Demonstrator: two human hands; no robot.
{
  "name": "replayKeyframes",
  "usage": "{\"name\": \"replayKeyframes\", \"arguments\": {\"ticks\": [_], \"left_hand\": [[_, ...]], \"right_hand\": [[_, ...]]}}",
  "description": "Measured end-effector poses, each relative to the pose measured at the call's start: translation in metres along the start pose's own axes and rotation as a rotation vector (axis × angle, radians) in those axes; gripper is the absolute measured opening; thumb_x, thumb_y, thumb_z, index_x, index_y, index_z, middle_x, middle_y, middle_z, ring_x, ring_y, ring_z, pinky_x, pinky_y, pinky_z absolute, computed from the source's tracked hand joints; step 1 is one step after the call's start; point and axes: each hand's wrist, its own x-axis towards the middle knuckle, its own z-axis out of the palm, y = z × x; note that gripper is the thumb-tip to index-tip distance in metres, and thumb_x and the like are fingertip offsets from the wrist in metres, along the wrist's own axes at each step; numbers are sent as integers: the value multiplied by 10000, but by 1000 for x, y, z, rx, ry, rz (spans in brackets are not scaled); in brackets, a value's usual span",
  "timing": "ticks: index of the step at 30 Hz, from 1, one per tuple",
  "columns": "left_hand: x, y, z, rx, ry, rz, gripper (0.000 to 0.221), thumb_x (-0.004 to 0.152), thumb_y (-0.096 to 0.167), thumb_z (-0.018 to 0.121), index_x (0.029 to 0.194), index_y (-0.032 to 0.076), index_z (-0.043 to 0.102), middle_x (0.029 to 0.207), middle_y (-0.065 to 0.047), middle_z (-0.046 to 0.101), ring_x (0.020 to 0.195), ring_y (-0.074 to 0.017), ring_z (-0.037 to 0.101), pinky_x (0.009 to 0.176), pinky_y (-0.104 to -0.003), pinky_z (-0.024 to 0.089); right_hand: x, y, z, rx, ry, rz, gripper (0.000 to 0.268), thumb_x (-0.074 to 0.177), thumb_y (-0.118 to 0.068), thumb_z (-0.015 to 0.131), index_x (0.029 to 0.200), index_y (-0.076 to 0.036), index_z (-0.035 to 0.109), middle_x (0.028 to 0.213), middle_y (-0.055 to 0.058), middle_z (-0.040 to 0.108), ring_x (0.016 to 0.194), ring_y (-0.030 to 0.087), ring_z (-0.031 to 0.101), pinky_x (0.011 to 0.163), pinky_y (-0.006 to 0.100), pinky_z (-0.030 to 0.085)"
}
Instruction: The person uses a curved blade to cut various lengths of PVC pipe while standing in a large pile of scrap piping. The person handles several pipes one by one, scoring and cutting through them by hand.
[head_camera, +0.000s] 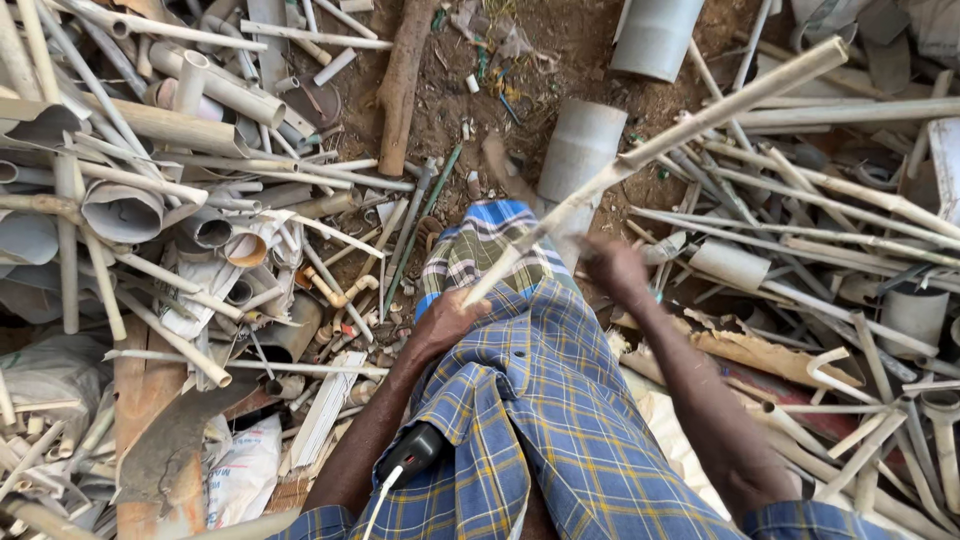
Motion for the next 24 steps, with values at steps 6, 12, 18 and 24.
{"name": "replayKeyframes", "arguments": {"ticks": [6,12,18,24], "left_hand": [[-2,-3,0,49,32,9,497,927,472,649,1115,15,700,788,-101,681,731,-200,644,682,-388,519],[-2,-1,4,77,54,2,500,941,503,649,1090,28,694,775,-107,675,707,-211,654,651,-409,521],[-4,-9,11,168,124,-8,489,932,509,650,1122,61,700,765,-119,693,678,-229,675,639,-428,531],[5,-17,19,267,187,14,513,936,525,666,1203,88,681,797,-105,711,686,-230,712,618,-418,555]], "right_hand": [[13,27,-38,251,70,132,250,1099,-190,514,1156,-198,757,926,81,775,488,79,579,357,263,482],[3,-15,-20,157,-163,240,342,1018,-115,527,1273,-214,731,902,72,771,436,121,555,349,273,479],[15,18,-47,-56,-131,177,265,1096,-263,533,1282,-200,710,851,45,790,510,37,550,393,206,485],[4,-11,-20,97,-172,168,318,1066,-176,510,1300,-221,720,823,66,749,427,87,488,353,273,439]]}}
